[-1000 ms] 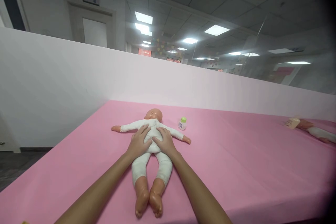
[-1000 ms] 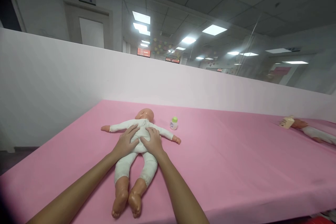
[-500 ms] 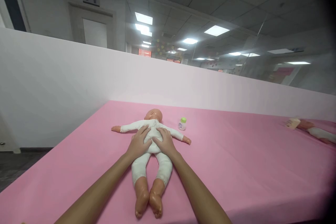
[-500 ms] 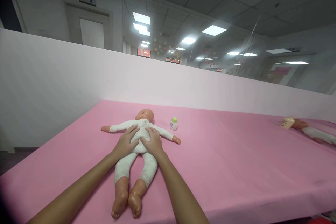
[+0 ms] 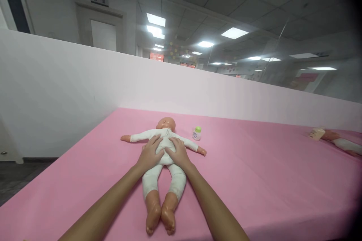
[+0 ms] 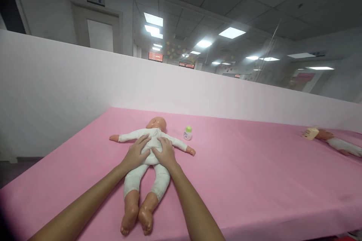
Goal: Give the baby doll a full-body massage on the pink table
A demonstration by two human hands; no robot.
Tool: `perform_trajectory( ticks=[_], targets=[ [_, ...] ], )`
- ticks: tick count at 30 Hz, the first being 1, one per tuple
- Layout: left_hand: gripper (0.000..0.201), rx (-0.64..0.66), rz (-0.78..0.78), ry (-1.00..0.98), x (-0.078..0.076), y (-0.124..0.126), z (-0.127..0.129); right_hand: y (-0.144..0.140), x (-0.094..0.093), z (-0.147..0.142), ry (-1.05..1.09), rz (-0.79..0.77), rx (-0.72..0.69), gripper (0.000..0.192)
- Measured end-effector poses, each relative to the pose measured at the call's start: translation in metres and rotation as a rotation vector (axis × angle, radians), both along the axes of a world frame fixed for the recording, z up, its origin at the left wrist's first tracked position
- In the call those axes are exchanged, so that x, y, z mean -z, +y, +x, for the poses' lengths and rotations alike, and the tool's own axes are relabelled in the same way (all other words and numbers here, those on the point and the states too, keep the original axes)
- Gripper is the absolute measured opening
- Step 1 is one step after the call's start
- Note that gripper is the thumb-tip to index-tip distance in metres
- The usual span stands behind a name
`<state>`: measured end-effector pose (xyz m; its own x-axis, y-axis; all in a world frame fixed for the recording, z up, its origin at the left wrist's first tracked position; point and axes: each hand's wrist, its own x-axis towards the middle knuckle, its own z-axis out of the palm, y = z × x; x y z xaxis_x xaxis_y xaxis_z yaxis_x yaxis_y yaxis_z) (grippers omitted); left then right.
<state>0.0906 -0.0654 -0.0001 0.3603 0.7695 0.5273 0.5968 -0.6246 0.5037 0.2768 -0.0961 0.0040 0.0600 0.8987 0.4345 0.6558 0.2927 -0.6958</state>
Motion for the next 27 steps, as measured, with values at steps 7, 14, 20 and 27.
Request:
perform_trajectory(
  ticks=[7, 14, 20, 27],
  targets=[
    [0.055, -0.002, -0.027, 0.009, -0.0038, -0.0031, 0.0001, -0.0005, -0.0007, 0.0001, -0.010, -0.013, -0.002, 0.053],
    [0.055, 0.007, -0.028, -0.009, -0.0044, -0.0041, 0.0001, 0.0000, 0.0004, 0.0014, -0.023, -0.004, -0.006, 0.053],
    [0.054, 0.000, -0.023, -0.004, -0.0031, -0.0037, 0.0001, 0.0007, 0.0022, 0.0021, -0.014, 0.011, -0.009, 0.052],
    [0.054, 0.010, -0.004, -0.009, -0.0007, -0.0022, -0.0002, 0.0030, 0.0060, 0.0032, -0.004, 0.027, -0.033, 0.051]
  ],
)
